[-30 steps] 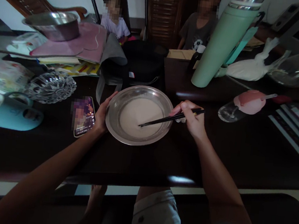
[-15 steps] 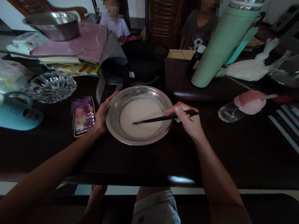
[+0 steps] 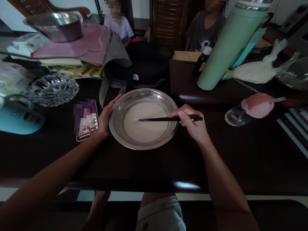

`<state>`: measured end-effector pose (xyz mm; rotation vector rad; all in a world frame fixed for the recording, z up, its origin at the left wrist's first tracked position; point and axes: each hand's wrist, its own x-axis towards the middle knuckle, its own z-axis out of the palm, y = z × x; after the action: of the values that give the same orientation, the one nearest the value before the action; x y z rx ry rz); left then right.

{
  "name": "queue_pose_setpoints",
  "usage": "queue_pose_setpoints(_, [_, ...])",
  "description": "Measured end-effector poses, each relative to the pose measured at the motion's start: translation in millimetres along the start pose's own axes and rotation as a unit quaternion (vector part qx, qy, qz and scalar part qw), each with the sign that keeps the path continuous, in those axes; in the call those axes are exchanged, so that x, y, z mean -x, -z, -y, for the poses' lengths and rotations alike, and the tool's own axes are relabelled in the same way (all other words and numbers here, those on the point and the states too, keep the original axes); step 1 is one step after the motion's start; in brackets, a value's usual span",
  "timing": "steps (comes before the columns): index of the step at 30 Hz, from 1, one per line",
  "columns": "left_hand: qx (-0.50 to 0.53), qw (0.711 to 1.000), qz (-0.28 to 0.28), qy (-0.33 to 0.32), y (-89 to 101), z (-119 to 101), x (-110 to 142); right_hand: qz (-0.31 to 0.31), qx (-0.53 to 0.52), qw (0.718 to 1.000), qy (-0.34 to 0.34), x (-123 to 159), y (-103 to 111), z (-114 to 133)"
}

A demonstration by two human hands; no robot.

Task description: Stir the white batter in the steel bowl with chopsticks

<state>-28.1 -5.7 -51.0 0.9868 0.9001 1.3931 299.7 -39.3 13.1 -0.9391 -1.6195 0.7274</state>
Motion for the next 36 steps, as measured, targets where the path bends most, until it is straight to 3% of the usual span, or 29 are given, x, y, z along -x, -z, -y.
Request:
queue_pose_setpoints(5, [-0.005,1.000,0.010,-0.013,0.5,1.4,-1.2,-0.078,-0.057,0.995,0.001,0.6,1.4,-2.3])
queue_pose_setpoints(8, [-0.008,1.000,0.007,-0.015,0.8,2.3,-1.7,-0.035,-0.081,0.996,-0.010,0.5,0.4,-3.2])
queue_pose_setpoints(11, [-0.008,1.000,0.011,-0.012,1.1,2.0,-1.4,0.002,-0.037,0.999,-0.003,-0.5,-1.1,-0.5])
queue_pose_setpoints(14, [-0.002,1.000,0.018,-0.010,1.7,2.1,-1.3,-0.036,0.001,0.999,0.001,-0.8,-0.5,1.8])
queue_pose_setpoints(18, [0.004,1.000,0.011,-0.012,2.6,3.7,-2.3,-0.069,-0.051,0.996,-0.006,0.7,1.8,-1.0])
queue_pose_setpoints(24, [0.005,1.000,0.010,-0.007,2.0,2.4,-1.3,0.014,-0.010,1.000,-0.003,0.8,0.0,-1.4])
queue_pose_setpoints(27, [-0.001,1.000,0.013,-0.010,0.3,0.6,-0.4,-0.033,0.015,0.999,0.006,0.7,1.0,-0.3])
queue_pose_setpoints(30, [-0.008,1.000,0.007,-0.016,-0.7,0.0,-0.2,-0.071,-0.031,0.997,-0.004,1.2,2.5,-1.2])
queue_pose_setpoints(33, [-0.011,1.000,0.004,-0.012,-0.4,-0.1,-0.2,-0.034,-0.053,0.998,-0.005,1.4,1.8,-1.8])
queue_pose_setpoints(36, [-0.012,1.000,0.005,-0.009,-0.3,-0.5,-0.1,0.010,-0.010,1.000,0.003,1.0,0.1,-0.6])
